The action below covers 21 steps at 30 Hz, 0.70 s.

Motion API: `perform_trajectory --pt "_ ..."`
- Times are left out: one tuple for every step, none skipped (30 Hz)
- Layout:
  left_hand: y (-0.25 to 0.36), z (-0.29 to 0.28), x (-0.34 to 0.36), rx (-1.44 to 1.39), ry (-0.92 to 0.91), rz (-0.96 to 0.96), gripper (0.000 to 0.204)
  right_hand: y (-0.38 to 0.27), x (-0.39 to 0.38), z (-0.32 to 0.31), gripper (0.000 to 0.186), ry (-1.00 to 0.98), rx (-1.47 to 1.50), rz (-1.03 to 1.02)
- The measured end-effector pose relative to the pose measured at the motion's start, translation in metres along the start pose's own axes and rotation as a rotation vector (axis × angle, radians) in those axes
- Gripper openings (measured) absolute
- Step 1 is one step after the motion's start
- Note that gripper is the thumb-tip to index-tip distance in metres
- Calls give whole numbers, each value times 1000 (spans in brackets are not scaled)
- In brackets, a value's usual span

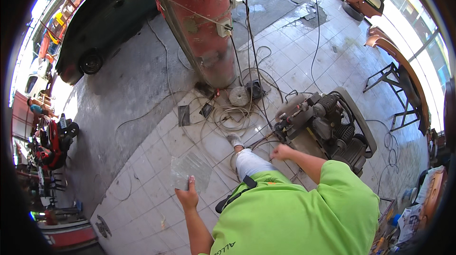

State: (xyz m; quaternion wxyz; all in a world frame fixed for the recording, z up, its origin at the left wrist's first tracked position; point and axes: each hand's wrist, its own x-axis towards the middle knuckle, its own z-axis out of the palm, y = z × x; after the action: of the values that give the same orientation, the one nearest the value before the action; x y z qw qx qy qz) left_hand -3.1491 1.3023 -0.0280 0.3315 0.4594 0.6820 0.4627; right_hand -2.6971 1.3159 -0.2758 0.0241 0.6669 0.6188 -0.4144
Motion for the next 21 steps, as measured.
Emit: perform_trajectory --pt "0 2 15 36 -34 -23 25 -22 51 -30 40 106 161 -30" --pt "3 1 34 78 -58 -35 25 -52 97 -62 40 272 282 -47" --pt "3 2 52 83 -47 -41 25 -78 140 -98 40 504 272 -130" --pt "2 0 66 94 -29 -47 25 -106 180 -137 40 601 384 -142" --pt "2 2 84 95 -28 -52 24 -115 224 -174 38 720 340 -115" --pt "5 3 106 131 -46 -69 24 -123 266 -208 42 836 370 -81" --pt "9 2 126 169 -60 -92 24 -133 303 -241 50 881 412 7" --pt "12 2 143 204 -65 -121 25 -145 333 -271 55 887 429 72" --pt "13 3 160 224 -34 -144 24 -156 358 -299 60 893 440 133" --pt "19 5 173 247 7 -149 24 -167 382 -322 63 926 454 143" --pt "22 8 189 263 37 -167 24 -172 406 -340 65 956 454 167" --pt "21 13 203 252 44 -184 24 -180 428 -355 68 985 452 184" --pt "20 18 215 241 50 -199 24 -186 446 -369 69 968 458 214" --pt "22 24 225 228 57 -219 24 -188 463 -380 71 949 459 245" --pt "24 31 236 242 35 -230 24 -190 477 -389 73 931 461 277" --pt "26 37 247 256 12 -240 24 -192 490 -396 70 905 428 265" --pt "29 45 257 262 -14 -248 23 -191 502 -403 67 909 412 259" --pt "29 50 265 283 -29 -250 23 -189 512 -409 64 914 396 254" --pt "29 55 273 304 -46 -252 23 -187 521 -413 61 921 380 251" --pt "30 59 280 328 -55 -251 24 -191 527 -418 45 894 400 236" --pt "32 63 286 344 -71 -265 23 -194 530 -420 43 900 338 174"
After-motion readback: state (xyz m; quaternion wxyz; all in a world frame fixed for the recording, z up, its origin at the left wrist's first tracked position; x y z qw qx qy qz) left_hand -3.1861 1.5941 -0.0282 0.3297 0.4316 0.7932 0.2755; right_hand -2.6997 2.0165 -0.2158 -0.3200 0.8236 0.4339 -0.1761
